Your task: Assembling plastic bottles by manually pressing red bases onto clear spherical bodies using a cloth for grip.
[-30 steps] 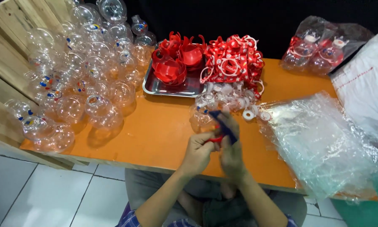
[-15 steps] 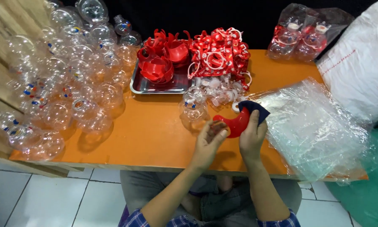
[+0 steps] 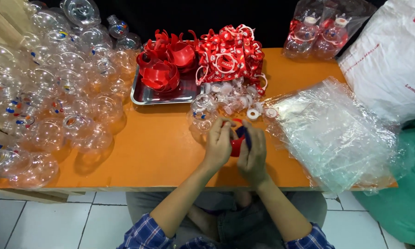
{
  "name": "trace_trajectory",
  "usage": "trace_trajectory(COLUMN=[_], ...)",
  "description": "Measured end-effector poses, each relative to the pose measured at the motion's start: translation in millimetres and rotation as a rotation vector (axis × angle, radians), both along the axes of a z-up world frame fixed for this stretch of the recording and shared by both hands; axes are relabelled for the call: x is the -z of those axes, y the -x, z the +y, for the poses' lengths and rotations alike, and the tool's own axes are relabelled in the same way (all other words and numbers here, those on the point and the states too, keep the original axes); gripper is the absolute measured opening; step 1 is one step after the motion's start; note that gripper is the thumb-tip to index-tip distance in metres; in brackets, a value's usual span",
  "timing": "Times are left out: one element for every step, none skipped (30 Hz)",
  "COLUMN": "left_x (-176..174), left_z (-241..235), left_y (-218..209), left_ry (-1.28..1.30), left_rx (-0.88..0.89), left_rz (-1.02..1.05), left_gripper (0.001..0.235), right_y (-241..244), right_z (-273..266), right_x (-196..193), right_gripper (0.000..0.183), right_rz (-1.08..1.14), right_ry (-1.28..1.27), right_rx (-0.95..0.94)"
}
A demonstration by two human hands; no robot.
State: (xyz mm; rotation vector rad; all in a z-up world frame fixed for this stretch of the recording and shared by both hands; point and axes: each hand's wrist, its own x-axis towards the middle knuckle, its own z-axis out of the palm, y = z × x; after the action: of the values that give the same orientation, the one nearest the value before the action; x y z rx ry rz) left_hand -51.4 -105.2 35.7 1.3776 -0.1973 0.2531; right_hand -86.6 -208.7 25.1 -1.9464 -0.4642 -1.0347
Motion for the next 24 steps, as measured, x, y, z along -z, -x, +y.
trace_trajectory(left_x=[-11.7, -23.3, -34.8, -32.8, -30.8, -28.7, -26.5, -23.6, -20.7, -11.0, -1.5, 7.7, 30.0, 52.4, 74.8, 75.5, 76.2, 76.8, 75.5, 73.7, 72.1, 69.9, 67.9, 65.7], left_z=[-1.0, -2.9, -5.1, -6.6, -8.5, -11.2, -14.9, -19.1, -23.1, -25.5, -27.8, -29.5, -31.4, -34.1, -37.2, -35.4, -33.7, -31.6, -25.0, -15.6, -6.2, 1.0, 8.4, 15.5], left_y=[2.7, 5.2, 7.5, 7.1, 6.3, 5.5, 2.0, -0.9, -3.9, -11.8, -19.9, -29.1, -44.4, -59.6, -75.1, -77.3, -79.9, -82.8, -84.7, -87.6, -90.3, -86.6, -82.4, -78.6], left_ry=[0.000, -0.051, -0.102, -0.102, -0.123, -0.145, -0.147, -0.208, -0.269, -0.266, -0.244, -0.221, -0.218, -0.221, -0.224, -0.219, -0.250, -0.283, -0.280, -0.335, -0.390, -0.392, -0.449, -0.502], left_rx=[-0.002, -0.009, -0.016, -0.015, 0.021, 0.063, 0.070, 0.123, 0.176, 0.182, 0.282, 0.377, 0.378, 0.410, 0.443, 0.448, 0.465, 0.483, 0.489, 0.511, 0.532, 0.534, 0.555, 0.566], left_rz=[-0.002, -0.080, -0.158, -0.159, -0.183, -0.207, -0.207, -0.192, -0.176, -0.178, -0.192, -0.208, -0.211, -0.208, -0.204, -0.208, -0.205, -0.202, -0.204, -0.200, -0.195, -0.188, -0.172, -0.158], left_gripper=[0.023, 0.017, 0.031, 0.031, 0.041, 0.054, 0.054, 0.046, 0.044, 0.044, 0.039, 0.035, 0.035, 0.032, 0.029, 0.029, 0.026, 0.023, 0.023, 0.019, 0.016, 0.016, 0.013, 0.013], right_y=[-0.3, -1.1, -1.9, -4.7, -7.8, -10.4, -15.8, -20.3, -25.0, -33.0, -41.0, -50.5, -51.9, -53.2, -54.8, -52.3, -50.3, -48.6, -53.5, -59.3, -64.9, -83.7, -102.0, -121.7], right_z=[-0.2, -1.4, -2.7, -3.5, -4.8, -6.7, -10.2, -14.1, -17.9, -23.3, -28.5, -33.2, -32.4, -32.2, -32.2, -26.3, -20.3, -14.1, -16.6, -16.9, -17.0, -25.2, -33.3, -41.2], right_x=[-10.4, -20.8, -31.2, -39.7, -48.1, -56.4, -57.1, -57.4, -57.6, -44.7, -32.0, -19.7, -20.7, -21.7, -22.5, -27.4, -32.3, -37.0, -25.7, -14.6, -3.3, 2.6, 9.2, 15.2], right_gripper=[0.047, 0.045, 0.045, 0.045, 0.045, 0.047, 0.047, 0.046, 0.047, 0.047, 0.039, 0.033, 0.033, 0.036, 0.039, 0.039, 0.038, 0.039, 0.039, 0.043, 0.048, 0.048, 0.047, 0.047], right_rz=[-0.002, 0.044, 0.090, 0.088, 0.147, 0.206, 0.204, 0.214, 0.224, 0.222, 0.194, 0.164, 0.161, 0.130, 0.100, 0.097, 0.066, 0.036, 0.036, 0.032, 0.029, 0.035, -0.035, -0.110], right_ry=[0.000, -0.086, -0.171, -0.172, -0.290, -0.411, -0.414, -0.460, -0.506, -0.504, -0.451, -0.397, -0.393, -0.309, -0.224, -0.219, -0.046, 0.126, 0.129, 0.259, 0.390, 0.385, 0.439, 0.498], right_rx=[-0.002, 0.016, 0.035, 0.036, 0.031, 0.031, 0.038, 0.048, 0.059, 0.065, 0.091, 0.112, 0.114, 0.019, -0.075, -0.069, -0.167, -0.263, -0.257, -0.244, -0.230, -0.231, -0.239, -0.255])
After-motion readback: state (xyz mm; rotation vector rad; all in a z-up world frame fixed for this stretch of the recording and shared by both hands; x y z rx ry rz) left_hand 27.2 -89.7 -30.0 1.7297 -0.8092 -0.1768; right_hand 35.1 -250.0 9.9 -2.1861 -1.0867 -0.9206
